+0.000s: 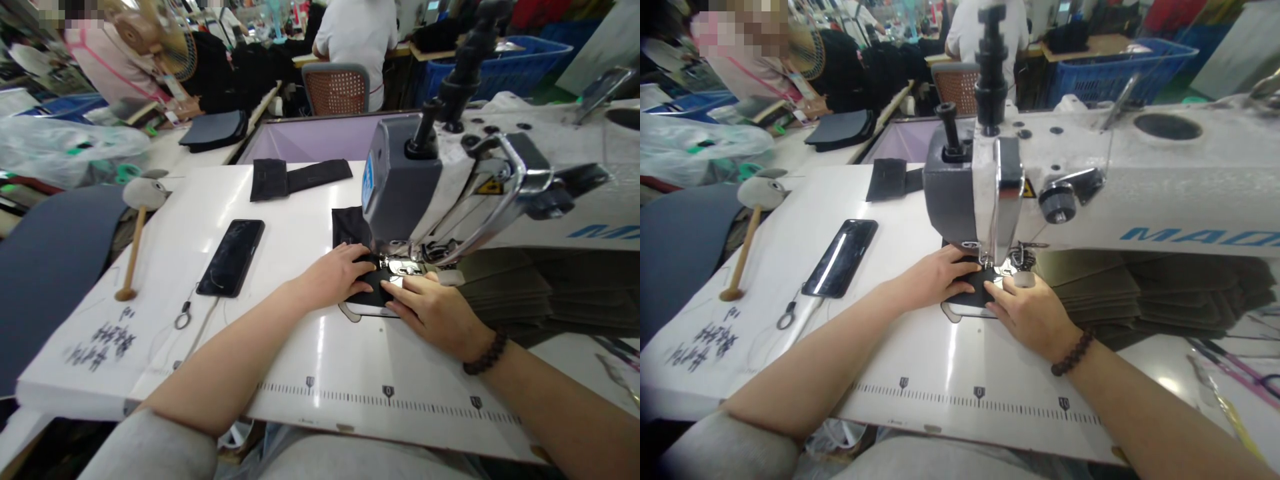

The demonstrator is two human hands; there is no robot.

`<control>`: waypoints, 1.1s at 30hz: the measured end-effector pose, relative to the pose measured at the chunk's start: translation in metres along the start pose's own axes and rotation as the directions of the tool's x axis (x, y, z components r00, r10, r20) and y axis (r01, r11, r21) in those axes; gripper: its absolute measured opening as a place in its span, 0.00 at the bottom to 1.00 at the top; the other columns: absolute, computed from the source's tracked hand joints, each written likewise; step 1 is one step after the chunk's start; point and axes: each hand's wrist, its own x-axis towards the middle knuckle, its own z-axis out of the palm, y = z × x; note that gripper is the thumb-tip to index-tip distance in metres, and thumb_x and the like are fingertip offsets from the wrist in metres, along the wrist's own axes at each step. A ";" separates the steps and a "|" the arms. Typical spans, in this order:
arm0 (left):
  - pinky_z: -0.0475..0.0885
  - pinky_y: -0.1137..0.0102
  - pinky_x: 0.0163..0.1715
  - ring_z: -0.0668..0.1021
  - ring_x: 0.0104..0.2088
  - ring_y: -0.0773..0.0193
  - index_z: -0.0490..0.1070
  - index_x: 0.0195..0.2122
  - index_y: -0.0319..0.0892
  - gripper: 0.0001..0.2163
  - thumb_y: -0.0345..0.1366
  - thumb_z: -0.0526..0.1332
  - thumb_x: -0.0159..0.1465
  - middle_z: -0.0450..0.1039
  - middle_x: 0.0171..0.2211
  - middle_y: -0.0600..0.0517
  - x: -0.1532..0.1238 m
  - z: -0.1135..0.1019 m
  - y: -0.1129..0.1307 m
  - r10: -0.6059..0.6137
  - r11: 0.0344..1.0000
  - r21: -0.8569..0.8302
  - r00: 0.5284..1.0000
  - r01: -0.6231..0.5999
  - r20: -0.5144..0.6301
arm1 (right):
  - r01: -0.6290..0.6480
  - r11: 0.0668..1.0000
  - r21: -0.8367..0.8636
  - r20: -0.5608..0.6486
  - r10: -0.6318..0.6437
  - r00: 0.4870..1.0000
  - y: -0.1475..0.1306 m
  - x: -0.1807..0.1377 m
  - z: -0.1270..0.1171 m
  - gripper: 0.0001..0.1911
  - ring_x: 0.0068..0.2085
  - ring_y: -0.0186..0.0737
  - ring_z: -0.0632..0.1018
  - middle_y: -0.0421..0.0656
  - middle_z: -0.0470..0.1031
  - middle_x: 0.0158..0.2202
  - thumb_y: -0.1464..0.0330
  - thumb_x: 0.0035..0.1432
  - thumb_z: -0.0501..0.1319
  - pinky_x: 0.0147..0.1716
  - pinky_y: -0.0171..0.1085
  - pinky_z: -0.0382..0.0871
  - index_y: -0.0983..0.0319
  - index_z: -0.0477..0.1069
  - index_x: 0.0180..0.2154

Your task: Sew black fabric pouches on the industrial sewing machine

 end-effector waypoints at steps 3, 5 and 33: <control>0.64 0.62 0.48 0.69 0.46 0.57 0.69 0.44 0.37 0.14 0.39 0.59 0.59 0.65 0.45 0.45 0.000 0.000 -0.001 0.003 1.000 -0.004 1.000 -0.003 -0.006 | -0.005 1.000 0.009 0.008 0.005 1.000 0.000 0.001 0.001 0.15 0.30 0.38 0.68 0.45 0.69 0.30 0.67 0.59 0.53 0.32 0.37 0.59 0.67 0.70 0.44; 0.64 0.63 0.48 0.69 0.46 0.57 0.69 0.44 0.37 0.14 0.39 0.59 0.59 0.65 0.45 0.45 0.001 0.001 -0.002 0.008 1.000 -0.010 1.000 -0.008 -0.010 | -0.005 1.000 0.017 0.011 0.005 1.000 0.000 0.001 0.001 0.15 0.30 0.39 0.68 0.45 0.69 0.30 0.67 0.59 0.53 0.32 0.37 0.60 0.67 0.69 0.45; 0.67 0.68 0.44 0.69 0.42 0.61 0.71 0.37 0.35 0.10 0.29 0.51 0.64 0.69 0.41 0.47 -0.007 -0.004 0.017 0.270 0.963 -0.044 0.959 -0.267 0.089 | 0.119 0.986 0.119 0.029 -0.123 0.992 -0.001 -0.005 -0.005 0.18 0.26 0.34 0.67 0.42 0.66 0.23 0.65 0.64 0.46 0.30 0.37 0.57 0.67 0.71 0.39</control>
